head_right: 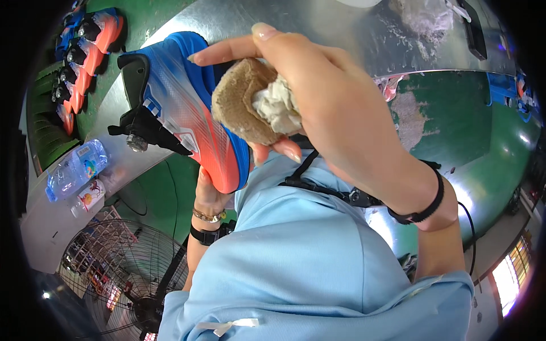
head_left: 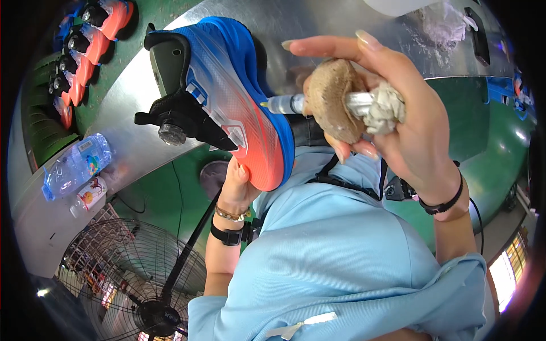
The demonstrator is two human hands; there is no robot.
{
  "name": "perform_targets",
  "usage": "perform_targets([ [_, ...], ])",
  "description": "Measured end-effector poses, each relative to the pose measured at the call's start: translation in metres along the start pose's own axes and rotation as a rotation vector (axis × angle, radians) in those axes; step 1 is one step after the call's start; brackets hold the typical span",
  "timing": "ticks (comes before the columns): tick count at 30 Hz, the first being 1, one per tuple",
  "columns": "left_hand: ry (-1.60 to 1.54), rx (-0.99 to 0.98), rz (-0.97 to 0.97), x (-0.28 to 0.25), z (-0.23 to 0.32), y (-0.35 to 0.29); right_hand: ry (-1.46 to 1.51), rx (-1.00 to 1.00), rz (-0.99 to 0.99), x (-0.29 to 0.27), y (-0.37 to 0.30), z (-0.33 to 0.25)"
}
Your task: Applying glue to the edges of shoe soles using a syringe.
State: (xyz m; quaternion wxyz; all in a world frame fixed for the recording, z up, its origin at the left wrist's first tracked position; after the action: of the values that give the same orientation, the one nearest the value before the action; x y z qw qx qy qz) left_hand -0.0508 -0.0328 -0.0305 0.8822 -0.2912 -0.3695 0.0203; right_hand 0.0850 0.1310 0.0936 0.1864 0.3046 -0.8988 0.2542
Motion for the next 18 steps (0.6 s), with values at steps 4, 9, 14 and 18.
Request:
perform_targets([
  [4,-0.161,-0.035,-0.022,0.003,-0.006,0.005,-0.089,0.1,0.04,0.0,-0.012,-0.001],
  [9,-0.377,-0.044,-0.213,0.0,-0.019,0.024,-0.126,0.077,0.199,0.0,-0.033,-0.014],
  [14,-0.449,-0.146,-0.443,0.04,-0.02,0.057,-0.136,-0.149,0.189,-0.017,-0.051,-0.032],
  [18,-0.355,-0.219,-0.401,0.04,-0.031,0.082,-0.102,-0.154,0.316,-0.02,-0.063,-0.037],
])
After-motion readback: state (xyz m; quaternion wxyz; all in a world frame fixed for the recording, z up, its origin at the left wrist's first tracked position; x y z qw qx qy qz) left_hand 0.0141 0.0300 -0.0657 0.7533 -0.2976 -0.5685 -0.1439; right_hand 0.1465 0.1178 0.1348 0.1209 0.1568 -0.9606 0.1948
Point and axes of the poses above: each hand's wrist, its own y-axis towards the middle knuckle, its own x-axis out of the palm, z = x × y, the point moved 7 cm from there along y, towards the middle knuckle, and after that the axes turned 2 degrees about -x, right-handed, at the moved point
